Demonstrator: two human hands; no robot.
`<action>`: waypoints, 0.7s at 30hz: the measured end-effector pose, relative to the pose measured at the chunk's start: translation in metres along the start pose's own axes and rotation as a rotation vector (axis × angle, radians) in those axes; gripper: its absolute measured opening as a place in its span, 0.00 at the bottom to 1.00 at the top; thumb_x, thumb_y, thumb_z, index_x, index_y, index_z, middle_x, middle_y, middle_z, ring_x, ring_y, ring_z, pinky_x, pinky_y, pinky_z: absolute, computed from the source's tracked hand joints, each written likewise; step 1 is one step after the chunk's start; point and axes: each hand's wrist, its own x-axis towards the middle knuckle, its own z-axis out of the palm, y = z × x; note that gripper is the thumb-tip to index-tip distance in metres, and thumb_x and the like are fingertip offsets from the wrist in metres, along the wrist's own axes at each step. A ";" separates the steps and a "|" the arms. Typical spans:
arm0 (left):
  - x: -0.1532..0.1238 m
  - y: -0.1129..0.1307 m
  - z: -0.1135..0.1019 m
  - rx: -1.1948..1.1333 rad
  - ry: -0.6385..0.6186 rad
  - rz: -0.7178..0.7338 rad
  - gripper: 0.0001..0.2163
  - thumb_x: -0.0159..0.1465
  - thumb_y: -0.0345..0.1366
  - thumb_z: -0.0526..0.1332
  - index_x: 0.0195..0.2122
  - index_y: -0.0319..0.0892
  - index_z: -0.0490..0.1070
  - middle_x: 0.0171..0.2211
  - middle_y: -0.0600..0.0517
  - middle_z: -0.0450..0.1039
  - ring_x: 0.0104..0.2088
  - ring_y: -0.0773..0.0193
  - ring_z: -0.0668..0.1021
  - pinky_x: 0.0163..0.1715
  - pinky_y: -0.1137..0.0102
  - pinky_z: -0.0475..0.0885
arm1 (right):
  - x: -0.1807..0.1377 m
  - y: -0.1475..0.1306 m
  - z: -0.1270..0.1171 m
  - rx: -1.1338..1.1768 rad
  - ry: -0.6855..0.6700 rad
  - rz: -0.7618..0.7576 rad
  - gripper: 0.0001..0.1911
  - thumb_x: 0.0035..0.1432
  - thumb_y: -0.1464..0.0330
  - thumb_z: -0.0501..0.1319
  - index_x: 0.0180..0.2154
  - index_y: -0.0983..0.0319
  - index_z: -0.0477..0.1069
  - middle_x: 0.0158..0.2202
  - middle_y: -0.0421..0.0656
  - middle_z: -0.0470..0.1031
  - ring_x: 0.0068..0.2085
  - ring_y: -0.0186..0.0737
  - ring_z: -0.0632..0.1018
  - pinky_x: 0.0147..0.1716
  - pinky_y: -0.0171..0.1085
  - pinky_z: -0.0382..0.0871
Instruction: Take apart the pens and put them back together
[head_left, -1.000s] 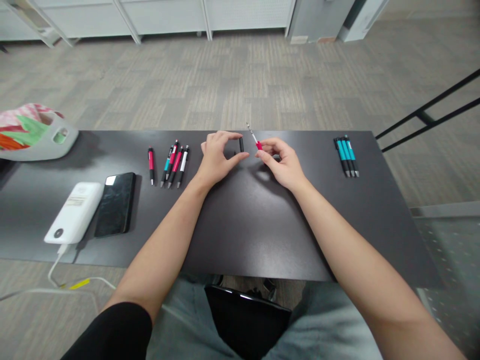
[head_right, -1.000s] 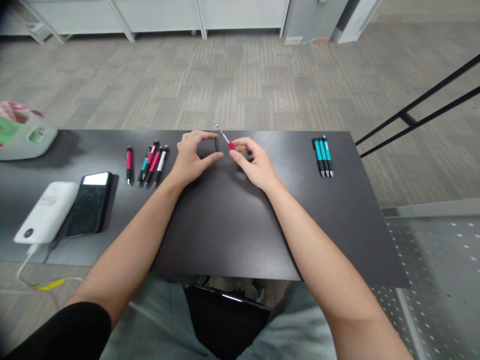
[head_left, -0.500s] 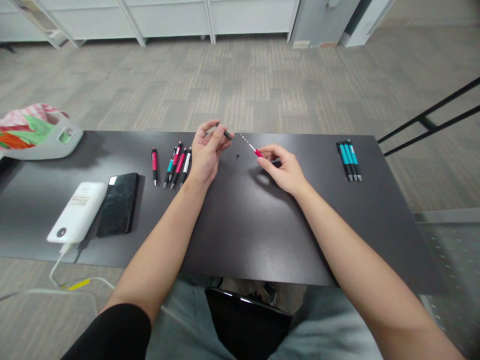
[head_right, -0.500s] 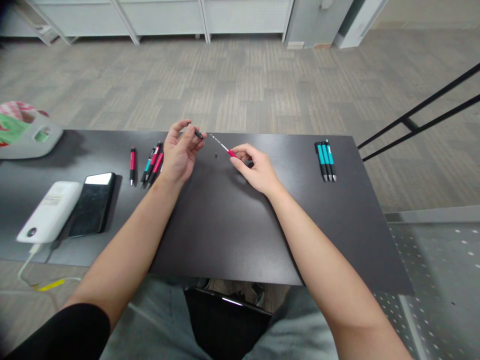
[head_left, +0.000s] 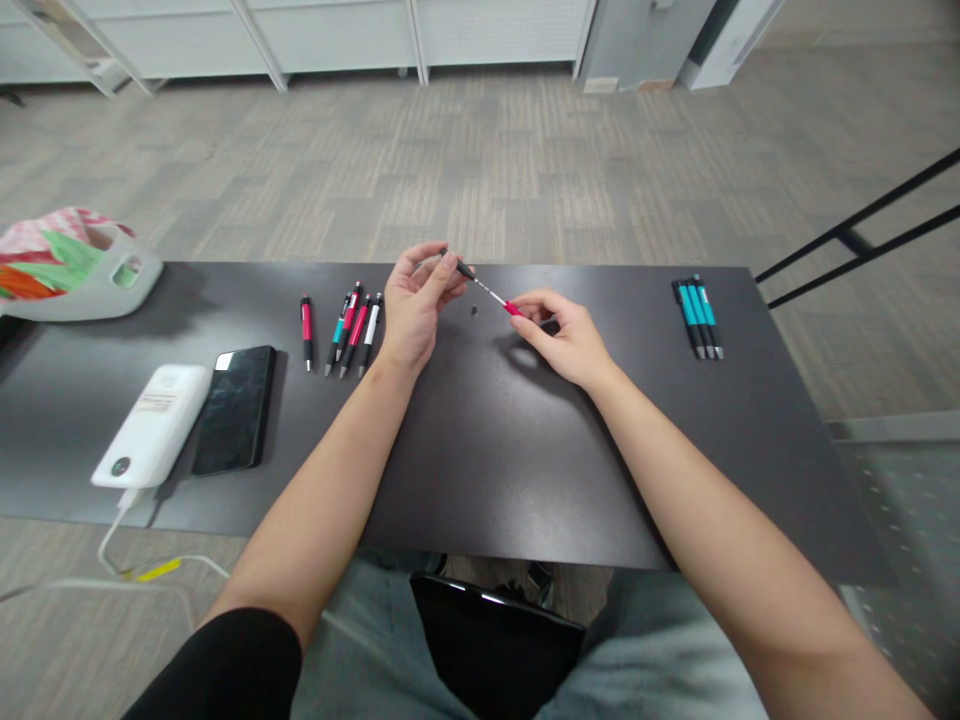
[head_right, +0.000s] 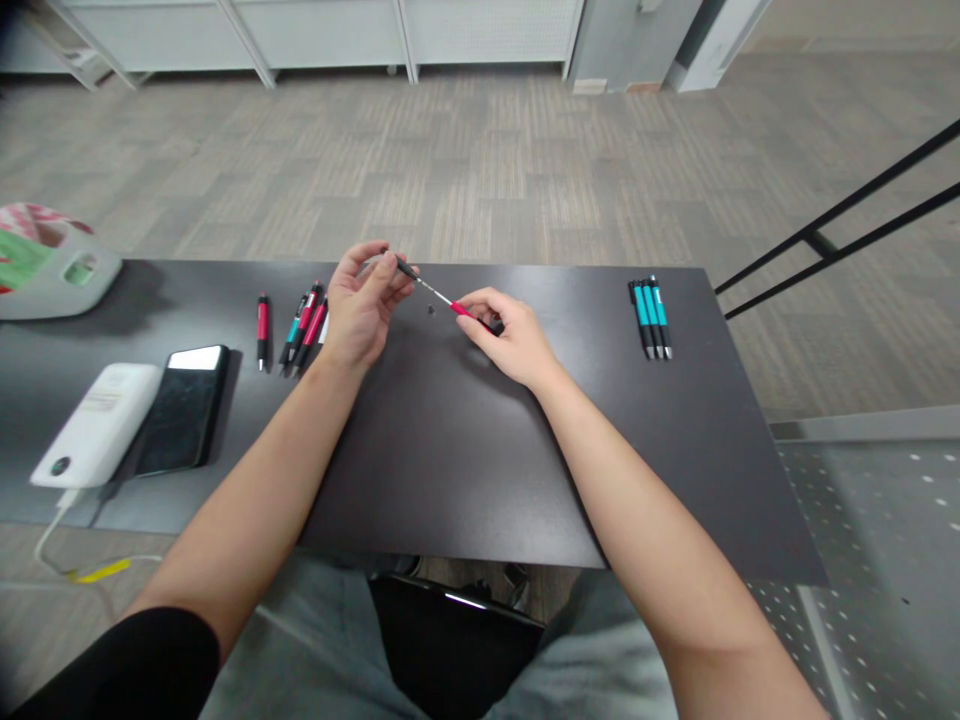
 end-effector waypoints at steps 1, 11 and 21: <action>0.000 0.000 -0.001 0.032 -0.019 0.015 0.16 0.73 0.51 0.86 0.51 0.58 0.83 0.47 0.56 0.93 0.50 0.57 0.96 0.48 0.63 0.90 | 0.000 0.000 0.000 0.001 0.001 0.002 0.17 0.75 0.42 0.77 0.51 0.46 0.91 0.44 0.47 0.88 0.45 0.60 0.85 0.57 0.64 0.86; -0.019 0.007 0.017 0.064 -0.137 -0.014 0.23 0.65 0.51 0.92 0.46 0.50 0.82 0.46 0.49 0.94 0.45 0.56 0.94 0.49 0.62 0.90 | 0.001 0.002 0.003 0.028 0.029 -0.003 0.19 0.76 0.42 0.76 0.52 0.48 0.90 0.46 0.46 0.90 0.46 0.57 0.85 0.56 0.59 0.85; -0.021 0.010 0.017 0.020 -0.194 -0.078 0.24 0.62 0.54 0.94 0.42 0.49 0.85 0.45 0.49 0.95 0.42 0.55 0.95 0.49 0.62 0.92 | 0.003 0.003 0.002 0.061 0.094 0.003 0.26 0.71 0.35 0.79 0.49 0.49 0.89 0.49 0.47 0.90 0.50 0.57 0.85 0.60 0.58 0.85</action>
